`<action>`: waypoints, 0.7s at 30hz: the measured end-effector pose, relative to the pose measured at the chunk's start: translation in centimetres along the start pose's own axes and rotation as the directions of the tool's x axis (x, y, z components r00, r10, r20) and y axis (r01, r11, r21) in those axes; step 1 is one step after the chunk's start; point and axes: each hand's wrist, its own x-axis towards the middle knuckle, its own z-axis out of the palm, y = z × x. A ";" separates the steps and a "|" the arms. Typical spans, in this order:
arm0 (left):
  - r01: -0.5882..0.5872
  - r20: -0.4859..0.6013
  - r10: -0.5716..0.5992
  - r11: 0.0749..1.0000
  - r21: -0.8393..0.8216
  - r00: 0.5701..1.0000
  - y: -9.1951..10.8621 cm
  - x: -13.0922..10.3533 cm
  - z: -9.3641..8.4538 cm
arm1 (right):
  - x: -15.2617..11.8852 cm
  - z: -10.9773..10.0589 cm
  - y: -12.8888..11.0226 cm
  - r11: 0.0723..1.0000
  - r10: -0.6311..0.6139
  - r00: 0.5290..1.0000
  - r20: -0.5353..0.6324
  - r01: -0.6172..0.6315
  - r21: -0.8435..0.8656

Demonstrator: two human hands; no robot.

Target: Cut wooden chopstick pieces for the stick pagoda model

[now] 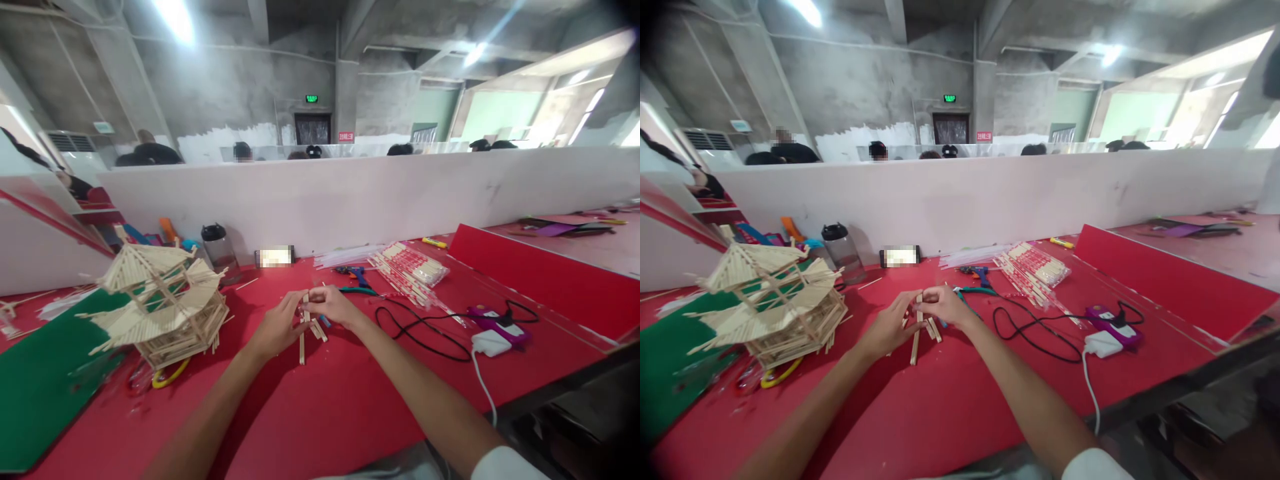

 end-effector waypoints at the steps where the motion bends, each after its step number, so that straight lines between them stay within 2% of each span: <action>1: 0.000 0.004 0.000 1.000 -0.024 1.000 0.0 0.0 0.1 | 0.0 -0.1 -0.1 1.000 0.000 1.000 -0.001 0.000 -0.008; 5: 0.008 0.023 -0.006 0.997 -0.076 1.000 -0.1 -0.2 0.3 | -0.1 -0.3 0.0 0.999 0.036 0.999 -0.013 -0.036 0.004; 10: -0.013 0.016 0.015 0.990 -0.141 1.000 0.3 -0.1 -0.4 | -0.3 -0.3 0.0 0.989 0.134 0.991 0.001 -0.134 0.063; 16: -0.043 0.034 0.047 0.992 -0.123 0.998 0.7 0.0 -1.2 | -0.6 -0.1 -1.1 0.989 0.124 0.992 0.031 -0.126 0.081; 21: -0.073 0.026 0.074 0.996 -0.060 0.997 0.6 0.1 -1.4 | -0.5 0.0 -0.9 0.988 0.124 0.991 0.040 -0.127 0.085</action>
